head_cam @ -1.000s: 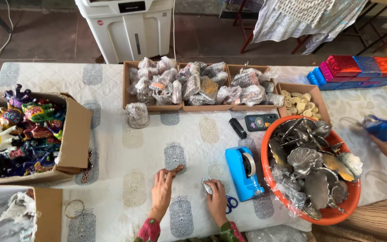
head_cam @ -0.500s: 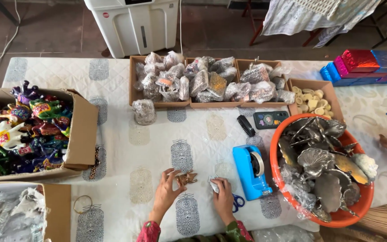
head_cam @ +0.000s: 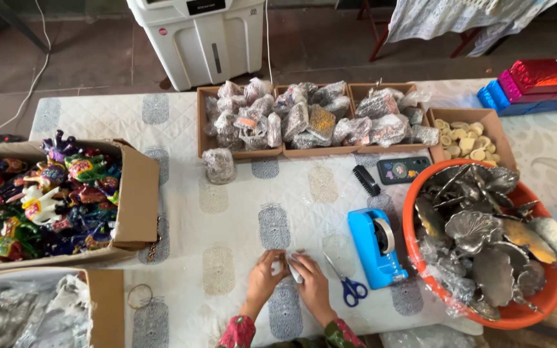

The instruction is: The person picks a small decorative figurine from a box, wraps it with a white cloth, and then places it into a bubble wrap pouch. The person repeats this process for multiple items, handling them one at a time.

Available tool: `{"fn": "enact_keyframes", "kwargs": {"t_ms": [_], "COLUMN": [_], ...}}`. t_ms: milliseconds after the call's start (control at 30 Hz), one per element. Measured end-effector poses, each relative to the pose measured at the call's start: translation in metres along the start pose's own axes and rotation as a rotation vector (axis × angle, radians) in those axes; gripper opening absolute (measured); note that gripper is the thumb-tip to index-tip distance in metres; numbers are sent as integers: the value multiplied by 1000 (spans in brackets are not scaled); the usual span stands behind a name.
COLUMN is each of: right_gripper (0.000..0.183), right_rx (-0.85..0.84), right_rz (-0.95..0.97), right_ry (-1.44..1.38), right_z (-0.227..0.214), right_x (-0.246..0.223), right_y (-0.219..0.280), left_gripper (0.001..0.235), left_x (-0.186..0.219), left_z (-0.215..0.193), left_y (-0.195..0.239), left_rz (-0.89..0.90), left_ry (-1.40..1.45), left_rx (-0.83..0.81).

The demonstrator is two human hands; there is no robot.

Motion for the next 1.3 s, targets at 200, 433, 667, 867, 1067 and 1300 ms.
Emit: {"fn": "enact_keyframes", "kwargs": {"t_ms": [200,433,667,867,1067,1300], "right_gripper": [54,45,46,47,46,44], "right_rx": [-83,-29,11,-46,-24,-3], "right_rz": [-51,35,106,125,146,144], "right_ry": [90,155,146,140,108,73], "right_z": [-10,-25,-19,-22,-24,-24], "right_x": [5,46,40,42,41,40], "right_y": [-18,-18,-13,-13,-16,-14], "left_gripper": [56,69,52,40,34,40], "left_x": [14,21,-4,19,33,18], "left_z": [-5,-10,9,-2,-5,1], "left_y": [2,7,14,14,7,15], "left_rz": [55,-37,-104,-35,272,432], "left_ry": [-61,-92,-211,-245,-288,-407], "left_rx": [4,-57,15,-7,165,19]}}
Point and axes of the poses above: each hand's wrist, its own y-axis away from the middle knuckle, its own z-axis out of the palm, x = y × z, the point moved 4 cm from there along -y, towards the middle knuckle, and after that the axes turned 6 degrees about -y, right-handed, at the moved point
